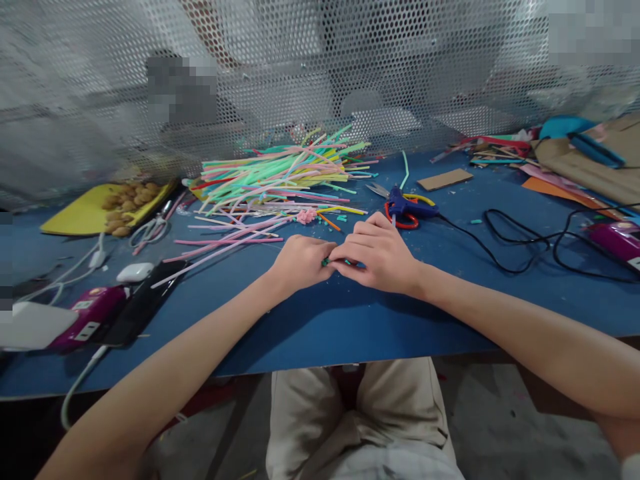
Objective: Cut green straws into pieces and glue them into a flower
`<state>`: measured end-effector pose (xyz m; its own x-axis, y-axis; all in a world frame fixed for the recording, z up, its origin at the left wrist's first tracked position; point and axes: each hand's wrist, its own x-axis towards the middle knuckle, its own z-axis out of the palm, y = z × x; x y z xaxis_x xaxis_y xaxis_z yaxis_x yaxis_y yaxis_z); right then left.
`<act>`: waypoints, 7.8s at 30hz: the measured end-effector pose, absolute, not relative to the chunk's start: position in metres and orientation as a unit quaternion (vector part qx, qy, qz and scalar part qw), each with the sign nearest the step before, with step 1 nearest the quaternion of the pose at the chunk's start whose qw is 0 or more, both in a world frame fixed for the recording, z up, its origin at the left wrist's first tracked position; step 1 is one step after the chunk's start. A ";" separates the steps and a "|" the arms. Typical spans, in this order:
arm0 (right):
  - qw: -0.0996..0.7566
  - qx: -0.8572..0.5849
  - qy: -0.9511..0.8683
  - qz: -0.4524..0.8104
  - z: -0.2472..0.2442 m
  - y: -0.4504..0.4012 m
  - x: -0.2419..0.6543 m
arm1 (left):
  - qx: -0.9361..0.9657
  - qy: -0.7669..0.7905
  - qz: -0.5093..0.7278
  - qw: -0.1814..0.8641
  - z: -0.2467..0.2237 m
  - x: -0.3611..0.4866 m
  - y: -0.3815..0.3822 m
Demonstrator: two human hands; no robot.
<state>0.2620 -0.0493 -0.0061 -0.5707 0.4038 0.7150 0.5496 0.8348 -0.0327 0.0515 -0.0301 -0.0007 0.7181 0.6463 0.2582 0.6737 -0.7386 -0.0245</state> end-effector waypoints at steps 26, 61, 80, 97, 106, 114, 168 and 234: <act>0.360 -0.260 -0.889 -0.109 -0.009 -0.050 0.264 | -0.933 -0.333 -0.105 0.084 -0.005 0.053 -0.029; 0.420 -0.449 -0.771 0.162 -0.012 -0.014 0.286 | -0.892 -0.355 -0.275 0.053 -0.013 0.013 0.005; 0.403 -0.440 -0.761 0.255 -0.011 -0.018 0.282 | -0.911 -0.291 -0.263 0.129 -0.018 0.013 0.009; 0.405 -0.434 -0.746 0.302 -0.015 -0.018 0.279 | -0.896 -0.322 -0.302 0.039 -0.020 0.017 0.005; 0.402 -0.429 -0.761 0.275 -0.015 -0.020 0.278 | -0.896 -0.320 -0.300 0.070 -0.021 0.016 0.004; 0.391 -0.436 -0.769 0.256 -0.012 -0.021 0.279 | -0.891 -0.335 -0.294 0.089 -0.019 0.017 0.002; 0.128 -0.661 -0.737 0.060 -0.018 0.054 0.390 | -0.914 -0.372 -0.118 -0.111 -0.005 0.032 -0.015; 0.404 -0.250 -0.757 0.448 -0.023 -0.006 0.324 | -0.839 -0.267 -0.472 0.041 -0.003 0.016 -0.017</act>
